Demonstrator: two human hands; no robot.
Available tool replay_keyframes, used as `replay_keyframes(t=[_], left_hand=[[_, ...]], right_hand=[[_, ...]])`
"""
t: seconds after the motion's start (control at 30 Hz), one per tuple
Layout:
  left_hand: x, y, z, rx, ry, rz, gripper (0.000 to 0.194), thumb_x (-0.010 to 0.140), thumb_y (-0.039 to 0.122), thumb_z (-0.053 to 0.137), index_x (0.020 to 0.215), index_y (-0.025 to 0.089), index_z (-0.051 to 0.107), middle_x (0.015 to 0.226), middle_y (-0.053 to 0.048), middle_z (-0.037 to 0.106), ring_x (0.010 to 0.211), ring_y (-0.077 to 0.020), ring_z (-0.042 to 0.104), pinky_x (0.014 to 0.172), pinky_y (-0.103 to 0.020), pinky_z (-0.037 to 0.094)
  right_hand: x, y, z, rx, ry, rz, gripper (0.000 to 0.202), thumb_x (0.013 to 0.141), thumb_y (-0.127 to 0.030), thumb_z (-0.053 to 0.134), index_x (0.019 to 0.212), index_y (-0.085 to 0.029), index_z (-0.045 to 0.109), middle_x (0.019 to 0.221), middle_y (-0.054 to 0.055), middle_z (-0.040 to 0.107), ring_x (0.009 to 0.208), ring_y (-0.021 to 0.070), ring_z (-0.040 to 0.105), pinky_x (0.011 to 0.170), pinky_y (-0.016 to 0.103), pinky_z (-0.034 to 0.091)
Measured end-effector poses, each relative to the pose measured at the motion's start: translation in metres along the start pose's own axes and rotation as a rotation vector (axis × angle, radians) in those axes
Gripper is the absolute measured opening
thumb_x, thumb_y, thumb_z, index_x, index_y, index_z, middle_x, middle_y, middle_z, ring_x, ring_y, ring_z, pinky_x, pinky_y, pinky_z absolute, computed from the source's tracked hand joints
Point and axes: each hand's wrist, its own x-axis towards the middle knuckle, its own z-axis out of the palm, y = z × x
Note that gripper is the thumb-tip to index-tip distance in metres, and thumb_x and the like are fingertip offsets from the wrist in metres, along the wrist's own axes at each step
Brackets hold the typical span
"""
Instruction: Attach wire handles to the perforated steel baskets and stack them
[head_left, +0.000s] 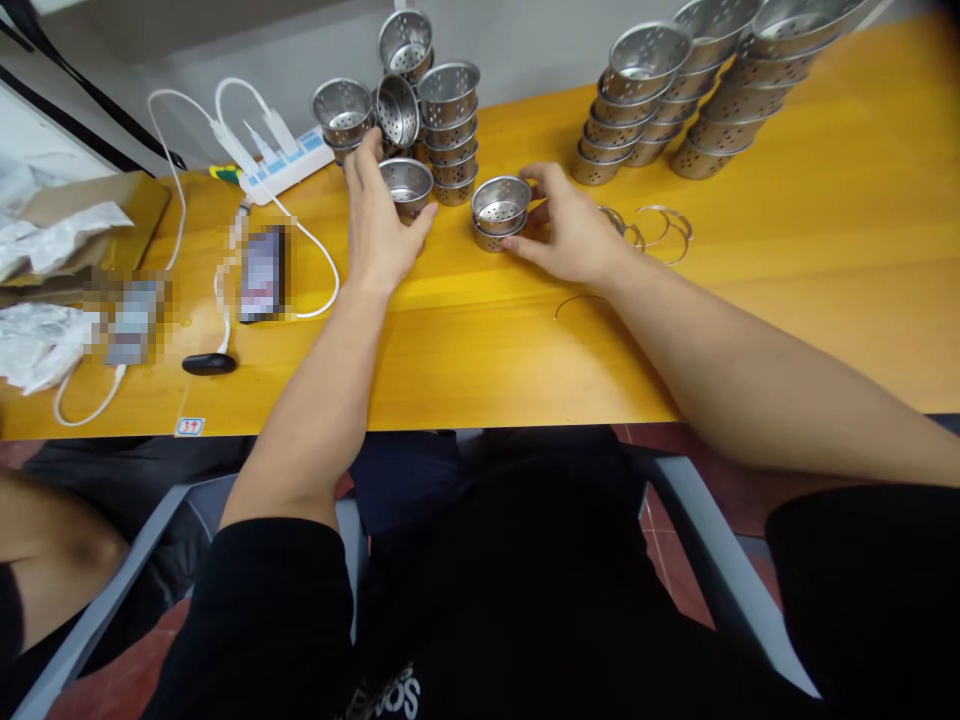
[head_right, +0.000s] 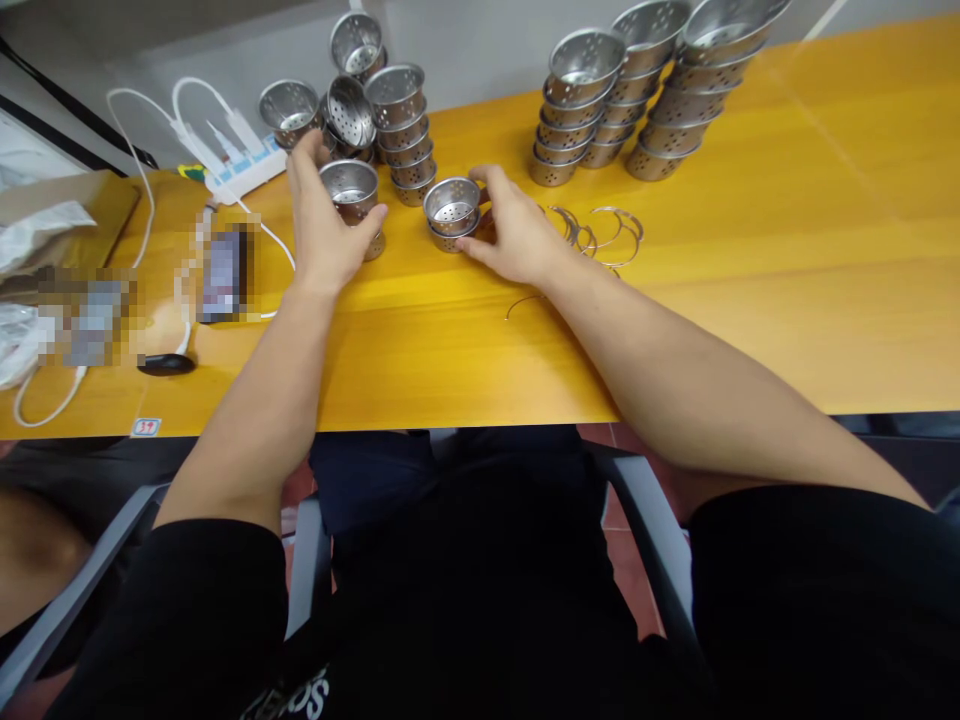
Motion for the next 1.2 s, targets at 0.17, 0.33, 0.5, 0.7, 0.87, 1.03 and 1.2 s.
replay_keyframes(t=[0.17,0.33,0.5,0.7,0.87,1.03,1.2], left_hand=[[0.003,-0.017,0.006,0.144,-0.142,0.041,0.089,0.117,0.106,0.024,0.176,0.048,0.055,0.180,0.006,0.079,0.203,-0.0088,-0.019,0.169,-0.055,-0.021],[0.001,-0.030,0.005,0.181,-0.108,-0.004,0.093,0.112,0.110,0.037,0.178,0.048,0.056,0.184,0.003,0.077,0.207,-0.0137,-0.009,0.174,-0.056,-0.005],[0.004,-0.018,0.005,0.177,-0.123,-0.027,0.084,0.118,0.102,0.032,0.177,0.047,0.056,0.184,0.008,0.077,0.204,-0.0106,-0.016,0.171,-0.057,-0.014],[0.009,0.003,0.010,0.025,0.078,0.165,0.111,0.114,0.082,0.072,0.204,0.049,0.015,0.203,0.008,0.059,0.208,-0.0233,-0.003,0.175,-0.059,-0.004],[0.002,0.014,0.023,0.089,0.067,0.232,0.103,0.107,0.070,0.085,0.197,0.055,0.035,0.206,0.000,0.054,0.206,-0.0348,0.026,0.173,-0.064,0.028],[-0.007,0.036,0.028,-0.006,-0.081,0.231,0.102,0.101,0.060,0.096,0.190,0.044,0.051,0.200,-0.010,0.060,0.196,-0.0450,0.046,0.169,-0.064,0.037],[-0.012,0.042,0.038,-0.123,-0.095,0.150,0.114,0.097,0.050,0.095,0.191,0.038,0.032,0.195,-0.016,0.059,0.186,-0.0446,0.061,0.158,-0.062,0.052]], right_hand=[[0.001,0.004,0.002,0.011,0.006,-0.005,0.094,0.087,-0.093,0.107,0.163,-0.049,0.073,0.148,0.005,0.092,0.114,0.0467,0.083,0.112,0.084,0.068],[0.001,0.006,0.001,0.002,-0.015,-0.025,0.093,0.091,-0.096,0.104,0.163,-0.047,0.074,0.147,0.006,0.093,0.114,0.0459,0.085,0.108,0.081,0.071],[0.000,0.002,-0.001,-0.032,-0.037,-0.020,0.100,0.091,-0.099,0.100,0.172,-0.048,0.072,0.156,0.008,0.090,0.124,0.0507,0.084,0.113,0.087,0.070],[-0.004,-0.049,-0.020,-0.167,0.022,-0.121,0.094,0.093,-0.103,0.093,0.178,-0.067,0.072,0.156,0.002,0.090,0.179,0.0594,0.055,0.141,0.092,0.054],[-0.011,-0.080,-0.016,-0.184,0.026,-0.187,0.076,0.104,-0.095,0.089,0.172,-0.060,0.081,0.173,0.009,0.081,0.185,0.0623,0.051,0.140,0.094,0.056],[-0.013,-0.074,-0.001,-0.188,-0.071,-0.242,0.054,0.111,-0.087,0.087,0.154,-0.055,0.091,0.175,0.008,0.078,0.185,0.0594,0.051,0.145,0.092,0.053],[-0.013,-0.075,-0.011,-0.230,-0.103,-0.187,0.048,0.111,-0.090,0.086,0.147,-0.058,0.093,0.168,0.007,0.082,0.178,0.0605,0.058,0.140,0.096,0.056]])
